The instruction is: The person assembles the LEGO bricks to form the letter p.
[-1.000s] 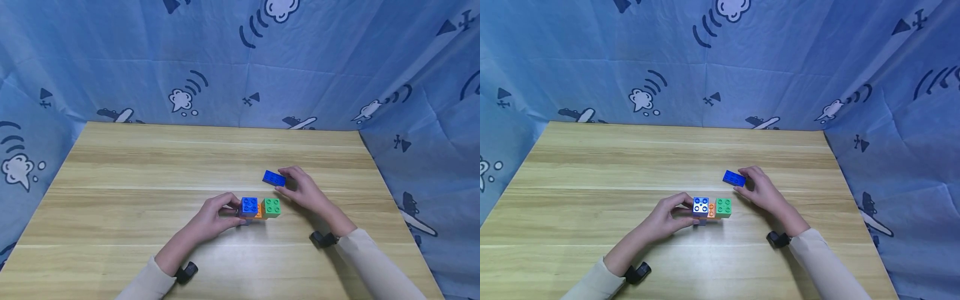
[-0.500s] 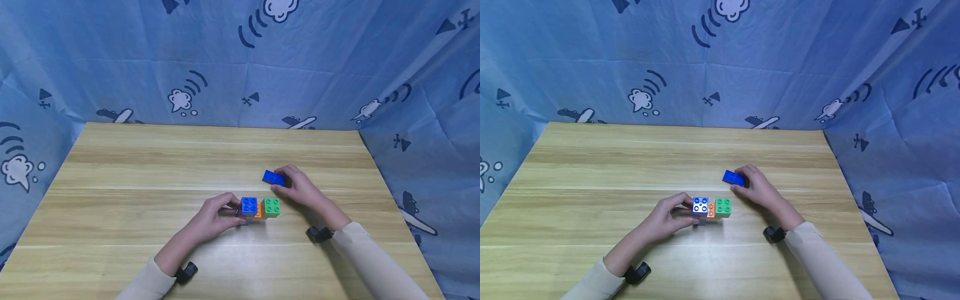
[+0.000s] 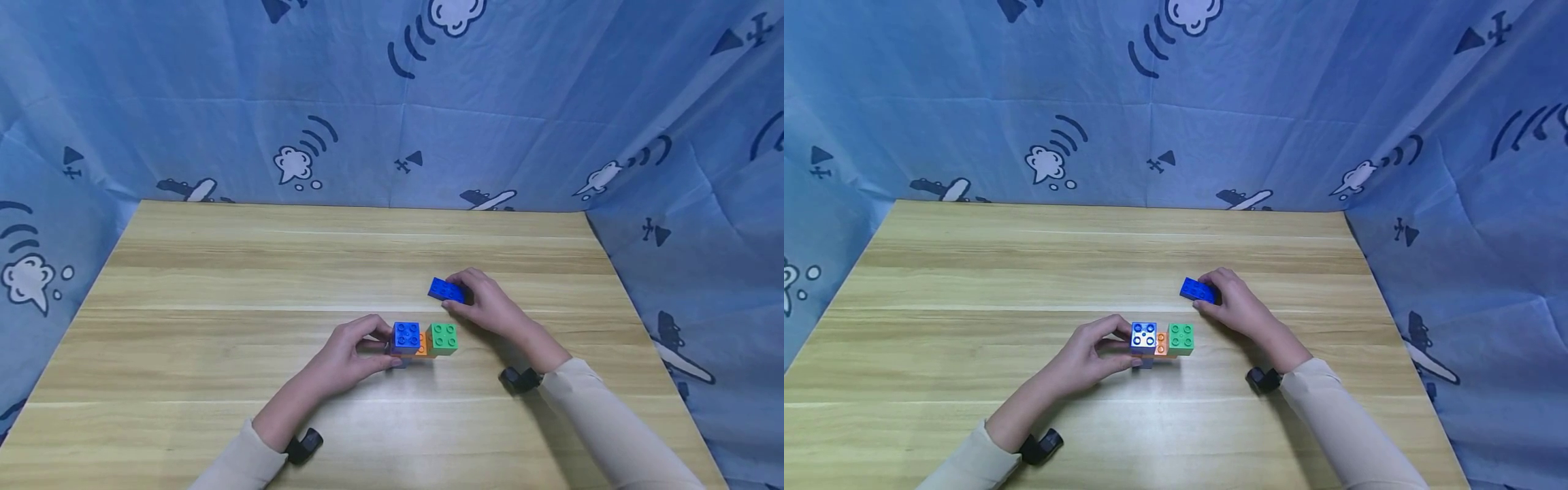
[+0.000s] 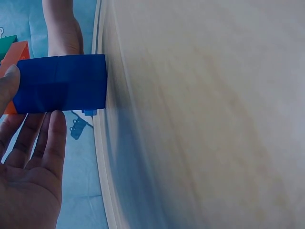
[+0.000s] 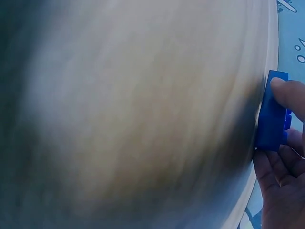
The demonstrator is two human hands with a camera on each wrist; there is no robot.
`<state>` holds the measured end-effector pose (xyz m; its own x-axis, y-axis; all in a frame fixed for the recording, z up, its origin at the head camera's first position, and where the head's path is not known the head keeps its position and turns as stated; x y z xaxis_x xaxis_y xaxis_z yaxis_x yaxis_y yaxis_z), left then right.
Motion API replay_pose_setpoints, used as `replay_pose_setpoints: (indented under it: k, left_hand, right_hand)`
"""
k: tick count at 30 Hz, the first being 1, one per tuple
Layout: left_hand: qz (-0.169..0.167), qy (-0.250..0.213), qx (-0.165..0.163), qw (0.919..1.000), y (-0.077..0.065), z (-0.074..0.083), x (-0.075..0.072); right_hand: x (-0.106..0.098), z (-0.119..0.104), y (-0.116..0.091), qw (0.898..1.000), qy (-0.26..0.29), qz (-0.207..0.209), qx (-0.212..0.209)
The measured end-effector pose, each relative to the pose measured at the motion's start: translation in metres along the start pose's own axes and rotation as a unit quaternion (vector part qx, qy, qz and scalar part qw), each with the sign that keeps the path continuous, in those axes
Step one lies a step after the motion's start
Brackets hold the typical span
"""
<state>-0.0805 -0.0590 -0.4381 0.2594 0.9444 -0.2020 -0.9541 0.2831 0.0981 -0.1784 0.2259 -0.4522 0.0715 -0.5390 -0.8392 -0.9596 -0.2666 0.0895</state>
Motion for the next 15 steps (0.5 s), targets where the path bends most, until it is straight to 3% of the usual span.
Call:
replay_pose_setpoints:
  k: [15]
  left_hand:
    - [-0.001,0.001,0.002,1.0,0.0003,-0.0007,0.0004]
  right_hand:
    - [-0.0016,-0.0015,-0.0024,1.0,0.0,-0.003,-0.013]
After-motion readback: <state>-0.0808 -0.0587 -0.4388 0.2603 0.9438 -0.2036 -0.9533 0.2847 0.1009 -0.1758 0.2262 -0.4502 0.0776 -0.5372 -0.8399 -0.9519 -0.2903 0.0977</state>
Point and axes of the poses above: each hand's wrist, its own y-axis towards the middle knuckle, its own x-axis out of the palm, z = x × y, the point moved 2 cm from there along y, towards the middle knuckle, and after that the axes turned 13 degrees about z, right-handed, at the moved point
